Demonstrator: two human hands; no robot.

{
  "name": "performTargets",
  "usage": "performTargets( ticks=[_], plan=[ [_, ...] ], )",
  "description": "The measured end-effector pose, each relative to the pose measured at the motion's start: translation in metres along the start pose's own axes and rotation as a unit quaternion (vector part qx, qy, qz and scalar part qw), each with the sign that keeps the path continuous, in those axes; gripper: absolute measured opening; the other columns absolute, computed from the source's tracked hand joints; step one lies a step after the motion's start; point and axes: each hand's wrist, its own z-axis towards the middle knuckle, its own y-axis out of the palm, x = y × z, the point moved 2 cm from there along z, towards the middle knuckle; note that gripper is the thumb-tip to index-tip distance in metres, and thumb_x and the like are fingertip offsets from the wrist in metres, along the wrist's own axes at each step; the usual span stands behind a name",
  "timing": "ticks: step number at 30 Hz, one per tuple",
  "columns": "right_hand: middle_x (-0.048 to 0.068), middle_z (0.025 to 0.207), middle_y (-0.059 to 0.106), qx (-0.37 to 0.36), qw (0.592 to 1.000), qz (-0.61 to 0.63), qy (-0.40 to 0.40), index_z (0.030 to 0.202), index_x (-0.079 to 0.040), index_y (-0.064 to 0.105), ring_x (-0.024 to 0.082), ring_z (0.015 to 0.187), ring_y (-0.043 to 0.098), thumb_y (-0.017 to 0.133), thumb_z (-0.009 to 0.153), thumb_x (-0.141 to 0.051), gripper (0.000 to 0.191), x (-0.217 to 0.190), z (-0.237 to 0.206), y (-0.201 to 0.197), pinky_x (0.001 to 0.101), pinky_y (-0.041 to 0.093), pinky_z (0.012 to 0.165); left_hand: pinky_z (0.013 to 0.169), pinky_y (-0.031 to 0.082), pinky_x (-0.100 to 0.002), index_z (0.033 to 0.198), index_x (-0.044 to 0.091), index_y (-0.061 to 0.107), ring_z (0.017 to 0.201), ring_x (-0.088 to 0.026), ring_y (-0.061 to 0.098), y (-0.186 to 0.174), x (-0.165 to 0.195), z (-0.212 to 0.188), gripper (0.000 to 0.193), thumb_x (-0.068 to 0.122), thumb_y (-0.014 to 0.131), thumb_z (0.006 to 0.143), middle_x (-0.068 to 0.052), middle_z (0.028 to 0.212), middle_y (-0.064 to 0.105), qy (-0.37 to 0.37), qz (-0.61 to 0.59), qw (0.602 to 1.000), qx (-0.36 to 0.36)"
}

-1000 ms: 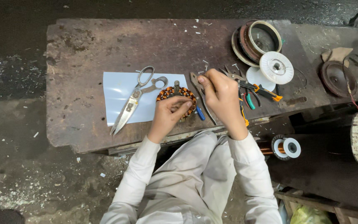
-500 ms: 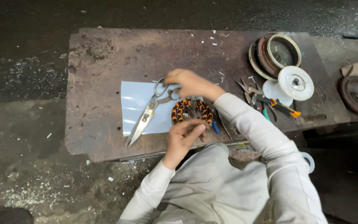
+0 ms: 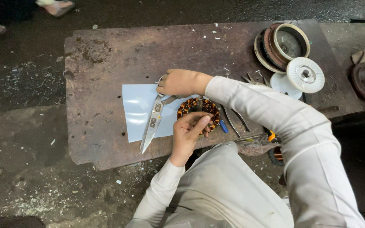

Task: The person works on a circular stator with copper windings, using a hammer to tap the component, then uses pliers and a knife to cut and strip white insulating tape. The person applies small pieces of tape to the stator windings and continues cutting tape segments.

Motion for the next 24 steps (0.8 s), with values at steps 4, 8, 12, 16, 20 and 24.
performTargets(
  ticks=[4, 8, 12, 16, 20, 24],
  plan=[
    [0.003, 0.103, 0.069, 0.129, 0.991, -0.016, -0.042, 0.109, -0.016, 0.065, 0.023, 0.101, 0.066, 0.074, 0.083, -0.034, 0.033, 0.009, 0.0, -0.023, 0.0427, 0.048, 0.084, 0.062, 0.053, -0.024, 0.109, -0.003, 0.074, 0.071, -0.01, 0.064, 0.006, 0.004, -0.001, 0.019, 0.012, 0.071, 0.098, -0.006, 0.089, 0.073, 0.008, -0.002, 1.0, 0.005],
    [-0.002, 0.096, 0.065, 0.184, 0.973, -0.142, 0.0, 0.1, -0.024, 0.068, 0.018, 0.101, 0.064, 0.072, 0.075, -0.031, 0.027, 0.022, -0.039, -0.079, 0.0353, 0.046, 0.084, 0.063, 0.051, -0.023, 0.109, -0.002, 0.074, 0.073, -0.008, 0.063, 0.013, 0.012, -0.003, 0.018, 0.012, 0.072, 0.098, -0.003, 0.089, 0.072, 0.01, 0.002, 1.0, -0.003],
    [0.001, 0.096, 0.059, 0.182, 0.935, -0.246, 0.181, 0.094, -0.018, 0.062, 0.021, 0.1, 0.06, 0.072, 0.085, -0.021, 0.014, 0.016, -0.142, -0.138, 0.0348, 0.044, 0.088, 0.064, 0.05, -0.022, 0.109, -0.001, 0.074, 0.075, -0.006, 0.061, 0.018, 0.024, -0.001, 0.017, 0.012, 0.072, 0.097, -0.002, 0.091, 0.072, 0.042, 0.024, 0.999, -0.004],
    [0.009, 0.091, 0.057, 0.285, 0.853, -0.098, 0.425, 0.099, -0.006, 0.066, 0.029, 0.087, 0.059, 0.088, 0.088, -0.024, 0.03, -0.055, -0.261, -0.129, 0.0391, 0.045, 0.076, 0.064, 0.049, -0.022, 0.108, -0.001, 0.075, 0.072, -0.006, 0.059, 0.024, 0.028, 0.006, 0.017, 0.012, 0.072, 0.099, -0.001, 0.088, 0.07, 0.067, 0.034, 0.997, -0.016],
    [0.01, 0.085, 0.057, 0.285, 0.714, 0.257, 0.585, 0.11, -0.001, 0.069, 0.025, 0.074, 0.058, 0.091, 0.073, -0.038, 0.057, -0.142, -0.313, -0.061, 0.0349, 0.047, 0.068, 0.062, 0.047, -0.021, 0.107, -0.002, 0.075, 0.069, -0.006, 0.058, 0.03, 0.026, 0.013, 0.017, 0.012, 0.074, 0.097, 0.0, 0.085, 0.068, 0.086, 0.031, 0.996, 0.004],
    [0.014, 0.088, 0.059, 0.216, 0.701, 0.271, 0.624, 0.113, -0.002, 0.074, 0.026, 0.076, 0.06, 0.095, 0.061, -0.036, 0.066, -0.2, -0.34, -0.019, 0.0361, 0.048, 0.068, 0.06, 0.046, -0.021, 0.107, -0.002, 0.076, 0.068, -0.005, 0.057, 0.035, 0.022, 0.014, 0.018, 0.013, 0.075, 0.096, 0.0, 0.084, 0.068, 0.096, 0.031, 0.994, 0.031]
  ],
)
